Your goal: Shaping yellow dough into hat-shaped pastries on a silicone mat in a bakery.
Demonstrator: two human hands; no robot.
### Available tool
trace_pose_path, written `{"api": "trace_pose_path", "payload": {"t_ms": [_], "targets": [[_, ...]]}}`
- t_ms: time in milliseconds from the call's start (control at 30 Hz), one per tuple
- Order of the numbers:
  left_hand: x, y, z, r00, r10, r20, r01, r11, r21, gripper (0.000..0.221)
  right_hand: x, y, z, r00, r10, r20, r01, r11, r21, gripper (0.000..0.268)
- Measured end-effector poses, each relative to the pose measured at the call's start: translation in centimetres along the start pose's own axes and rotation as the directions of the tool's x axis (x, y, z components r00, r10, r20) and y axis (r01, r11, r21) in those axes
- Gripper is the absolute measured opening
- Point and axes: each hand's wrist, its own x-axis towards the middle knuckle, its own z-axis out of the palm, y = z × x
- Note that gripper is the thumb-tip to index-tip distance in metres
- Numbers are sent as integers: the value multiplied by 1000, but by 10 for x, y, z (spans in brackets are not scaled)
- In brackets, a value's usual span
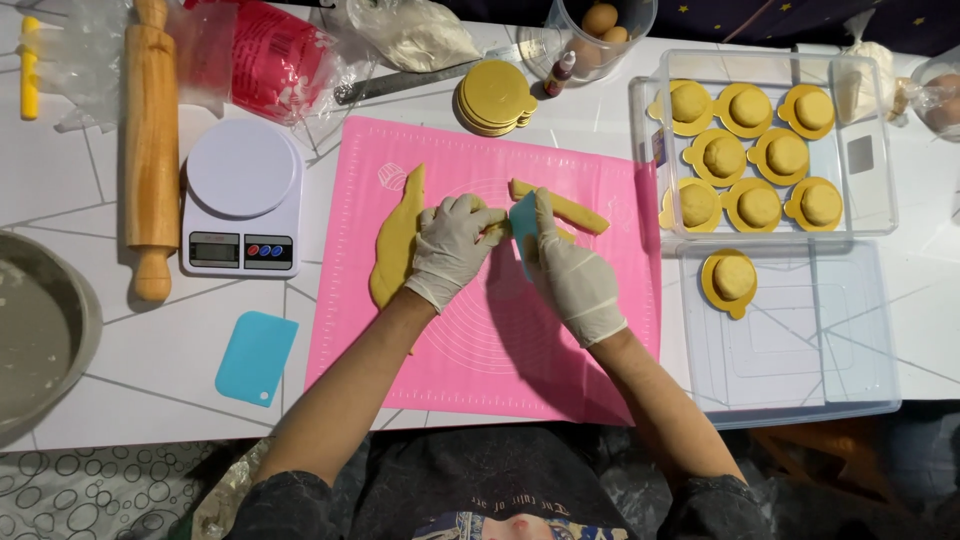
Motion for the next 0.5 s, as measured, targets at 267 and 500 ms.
{"api": "trace_pose_path", "payload": {"t_ms": [267,500], "targets": [[-2,-22,38,999,26,-39,-26,1000,15,19,52,-26,3,993,118,26,-120,980,156,68],[-1,-1,1,1000,7,23,-3,988,-153,24,73,-23,-18,982,185,47,-191,947,259,65]]}}
